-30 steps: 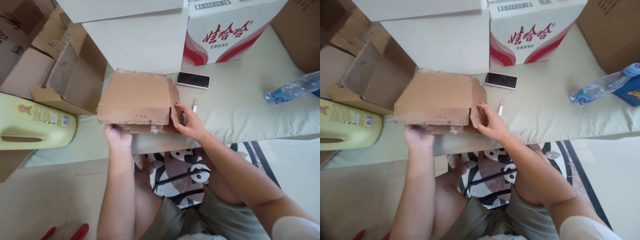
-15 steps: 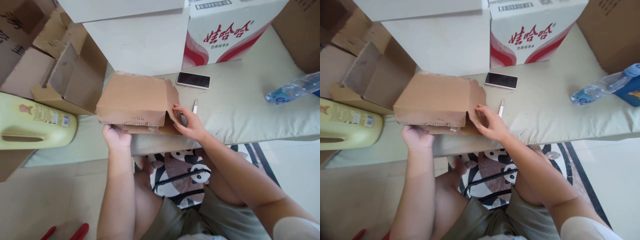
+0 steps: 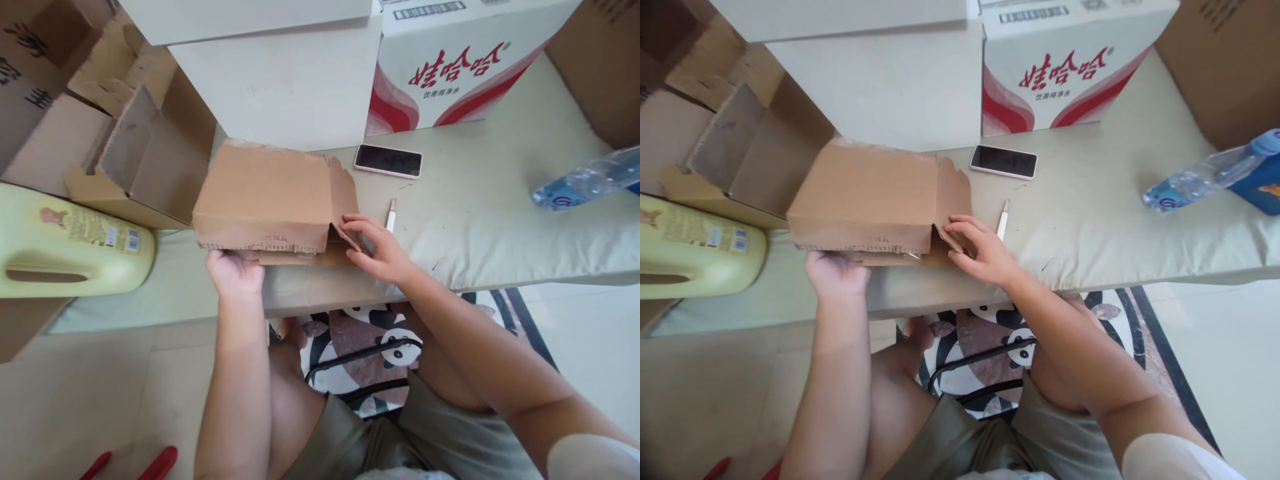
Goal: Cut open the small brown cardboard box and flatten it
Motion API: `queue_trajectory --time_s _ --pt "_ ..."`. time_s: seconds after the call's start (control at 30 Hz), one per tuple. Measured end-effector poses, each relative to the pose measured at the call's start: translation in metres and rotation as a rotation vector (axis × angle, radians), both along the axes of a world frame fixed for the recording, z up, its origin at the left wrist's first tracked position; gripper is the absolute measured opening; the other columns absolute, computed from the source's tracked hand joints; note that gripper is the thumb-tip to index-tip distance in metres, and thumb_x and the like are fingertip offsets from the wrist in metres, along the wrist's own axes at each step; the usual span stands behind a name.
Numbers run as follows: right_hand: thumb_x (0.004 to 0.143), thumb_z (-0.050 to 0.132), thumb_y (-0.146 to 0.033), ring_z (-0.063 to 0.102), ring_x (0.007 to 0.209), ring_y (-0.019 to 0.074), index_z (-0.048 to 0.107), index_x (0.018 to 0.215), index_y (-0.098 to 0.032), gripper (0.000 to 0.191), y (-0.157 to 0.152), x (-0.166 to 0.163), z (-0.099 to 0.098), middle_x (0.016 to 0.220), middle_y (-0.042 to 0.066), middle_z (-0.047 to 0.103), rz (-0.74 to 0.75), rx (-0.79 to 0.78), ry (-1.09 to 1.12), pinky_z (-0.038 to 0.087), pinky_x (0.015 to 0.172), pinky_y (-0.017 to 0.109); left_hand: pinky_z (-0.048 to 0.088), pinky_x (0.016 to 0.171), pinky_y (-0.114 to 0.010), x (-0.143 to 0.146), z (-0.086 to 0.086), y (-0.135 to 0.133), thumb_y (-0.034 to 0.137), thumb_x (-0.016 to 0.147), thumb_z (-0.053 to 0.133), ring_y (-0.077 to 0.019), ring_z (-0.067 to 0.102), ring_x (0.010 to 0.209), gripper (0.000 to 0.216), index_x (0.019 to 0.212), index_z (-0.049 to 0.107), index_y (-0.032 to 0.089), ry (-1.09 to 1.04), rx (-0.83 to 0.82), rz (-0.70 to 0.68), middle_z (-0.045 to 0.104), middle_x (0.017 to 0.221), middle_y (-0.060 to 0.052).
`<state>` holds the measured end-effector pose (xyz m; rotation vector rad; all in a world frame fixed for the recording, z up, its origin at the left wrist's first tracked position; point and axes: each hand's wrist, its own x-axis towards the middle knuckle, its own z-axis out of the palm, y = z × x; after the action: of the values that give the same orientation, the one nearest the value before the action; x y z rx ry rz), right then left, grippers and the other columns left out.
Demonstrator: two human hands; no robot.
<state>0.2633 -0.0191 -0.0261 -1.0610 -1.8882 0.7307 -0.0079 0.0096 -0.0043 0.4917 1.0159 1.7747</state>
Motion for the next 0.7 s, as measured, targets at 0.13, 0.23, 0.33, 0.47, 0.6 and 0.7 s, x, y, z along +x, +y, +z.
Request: queue_trajectory --time_s 0.13,0.23,0.33,0.47,0.6,0.7 --pt "0.093 0.059 -0.047 0.057 0.135 0.0316 0.064 0.125 -0.023 0.041 -0.002 0.001 0.002 0.147 0.017 0.056 0.106 -0.066 -0.028 0.048 0.112 0.052 0.043 0.114 -0.041 0.005 0.007 0.001 0.029 0.088 0.043 -0.0254 0.058 0.133 0.039 0.116 0.066 0.016 -0.065 -0.033 0.060 0.074 0.118 -0.013" --pt "0.094 0.058 -0.047 0.054 0.138 0.0313 0.066 0.126 -0.024 0.040 -0.002 0.001 0.002 0.149 0.015 0.054 0.116 -0.097 -0.063 0.045 0.115 0.051 0.042 0.115 -0.040 0.012 0.015 -0.003 0.030 0.089 0.044 -0.0246 0.055 0.135 0.039 0.118 0.065 0.015 -0.127 -0.021 0.110 0.073 0.121 -0.013" --pt "0.095 0.057 -0.043 0.053 0.140 0.0307 0.067 0.127 -0.025 0.038 -0.002 -0.001 0.002 0.151 0.014 0.054 0.103 -0.117 -0.095 0.045 0.116 0.051 0.044 0.113 -0.040 0.020 0.026 -0.014 0.053 0.092 0.047 -0.0244 0.050 0.141 0.047 0.124 0.063 0.023 -0.131 0.114 0.008 0.069 0.132 -0.009" --pt "0.095 0.055 -0.036 0.050 0.144 0.0312 0.067 0.129 -0.025 0.038 -0.001 -0.003 0.002 0.152 0.012 0.054 0.103 -0.125 -0.145 0.043 0.118 0.055 0.048 0.109 -0.043 0.024 0.027 -0.021 0.068 0.079 0.065 -0.0285 0.051 0.139 0.057 0.118 0.068 0.027 -0.051 0.158 -0.100 0.066 0.136 -0.009" --pt "0.093 0.055 -0.034 0.044 0.148 0.0337 0.068 0.128 -0.023 0.039 0.000 -0.005 -0.001 0.152 0.013 0.055 0.131 -0.099 -0.193 0.040 0.119 0.060 0.053 0.102 -0.039 0.021 0.010 -0.013 0.042 0.071 0.082 -0.0263 0.065 0.120 0.038 0.100 0.070 0.021 0.065 -0.056 -0.014 0.072 0.118 -0.010" --pt "0.093 0.053 -0.032 0.048 0.145 0.0320 0.070 0.122 -0.022 0.036 0.000 -0.006 -0.003 0.146 0.012 0.061 0.123 -0.072 -0.185 0.041 0.119 0.059 0.055 0.099 -0.038 0.019 0.000 -0.008 0.036 0.073 0.081 -0.0236 0.068 0.114 0.031 0.096 0.069 0.019 0.079 -0.074 0.046 0.074 0.111 -0.009"
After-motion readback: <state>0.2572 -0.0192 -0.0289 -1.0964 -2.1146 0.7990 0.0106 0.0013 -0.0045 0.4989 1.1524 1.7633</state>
